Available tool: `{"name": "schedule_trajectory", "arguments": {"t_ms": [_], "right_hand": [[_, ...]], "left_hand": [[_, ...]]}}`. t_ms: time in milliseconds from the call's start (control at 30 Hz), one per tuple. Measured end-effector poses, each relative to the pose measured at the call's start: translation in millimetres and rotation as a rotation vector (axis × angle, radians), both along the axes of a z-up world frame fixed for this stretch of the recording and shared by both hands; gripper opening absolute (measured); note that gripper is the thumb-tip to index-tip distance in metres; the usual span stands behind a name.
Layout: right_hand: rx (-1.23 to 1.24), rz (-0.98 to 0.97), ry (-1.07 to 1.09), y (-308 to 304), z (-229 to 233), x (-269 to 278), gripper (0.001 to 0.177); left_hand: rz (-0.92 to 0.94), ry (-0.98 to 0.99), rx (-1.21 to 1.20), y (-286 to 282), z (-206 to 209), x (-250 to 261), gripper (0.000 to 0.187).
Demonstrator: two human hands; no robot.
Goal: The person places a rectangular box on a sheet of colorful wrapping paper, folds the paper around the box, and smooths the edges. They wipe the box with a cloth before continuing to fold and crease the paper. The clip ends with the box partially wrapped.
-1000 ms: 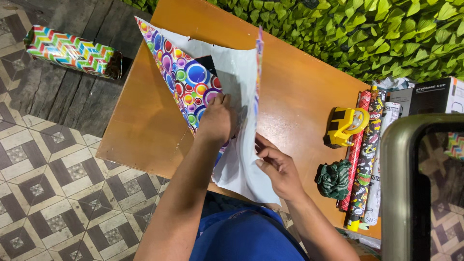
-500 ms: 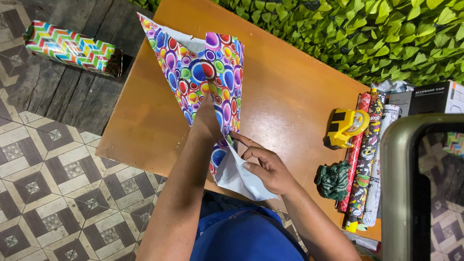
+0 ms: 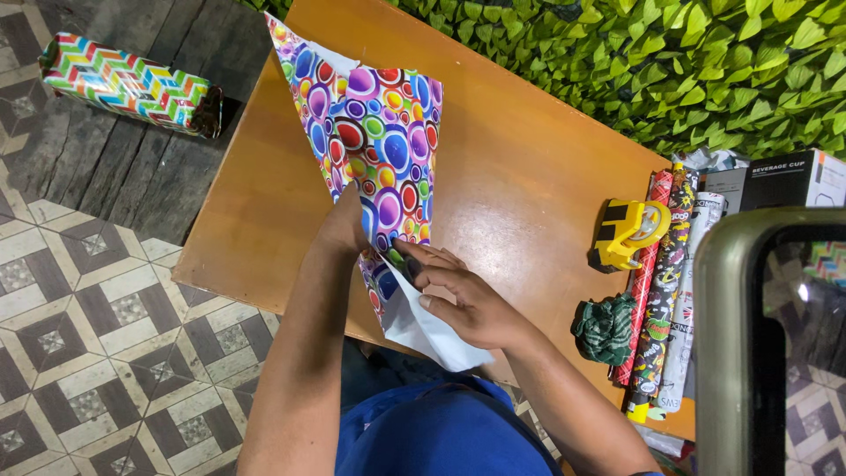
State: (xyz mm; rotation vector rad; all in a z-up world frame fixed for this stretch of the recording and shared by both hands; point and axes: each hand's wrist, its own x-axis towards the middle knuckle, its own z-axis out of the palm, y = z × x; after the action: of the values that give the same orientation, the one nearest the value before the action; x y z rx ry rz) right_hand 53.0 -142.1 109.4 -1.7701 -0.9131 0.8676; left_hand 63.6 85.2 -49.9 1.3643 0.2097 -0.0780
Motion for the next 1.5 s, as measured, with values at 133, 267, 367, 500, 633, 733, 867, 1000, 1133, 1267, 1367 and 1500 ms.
{"name": "schedule_trajectory", "arguments": {"t_ms": [133,267,367,500,633,733,867,1000,1133,1267,1367,1500], "right_hand": [[0.091,-0.003,0.174,3,-15,9,0.023],[0.055,-0.136,0.214,14,-34,11,0.017],[0.048,-0.088,-0.104,19,-41,6,0.022],[0.040,-0.089,-0.197,21,-42,2,0.024],[0.038,-0.086,-0.204,17,-47,4,0.022],[0.168,-0.183,-0.192,8,-55,2,0.023],[0.155,-0.364,-0.184,-12,-62,-15,0.020],[0.223,-0.350,-0.121,-27,-58,-34,0.051],[0.258,-0.184,-0.240,-44,-45,-58,0.075],[0.076,-0.365,-0.123,-64,-50,-86,0.077],[-0.303,-0.710,0.015,-86,-71,-100,0.036],[-0.124,-1.037,0.254,-137,-101,-98,0.017]], "left_hand": [[0.246,0.316,-0.481,-2,-16,8,0.047],[0.277,0.143,-0.317,11,-6,-1,0.054],[0.356,0.012,-0.789,22,19,-4,0.060],[0.401,-0.006,-0.664,22,47,-8,0.051],[0.441,0.062,-0.147,21,61,-5,0.024],[0.447,0.187,0.021,29,73,-4,0.023],[0.473,0.190,0.164,36,85,-10,0.022],[0.610,0.255,-0.006,37,86,-17,0.030],[0.625,0.224,-0.187,29,88,-29,0.052],[0.439,0.312,0.053,-6,99,-60,0.045],[0.406,-0.138,1.057,-38,104,-79,0.038],[0.270,0.040,1.105,-53,98,-92,0.065]]}}
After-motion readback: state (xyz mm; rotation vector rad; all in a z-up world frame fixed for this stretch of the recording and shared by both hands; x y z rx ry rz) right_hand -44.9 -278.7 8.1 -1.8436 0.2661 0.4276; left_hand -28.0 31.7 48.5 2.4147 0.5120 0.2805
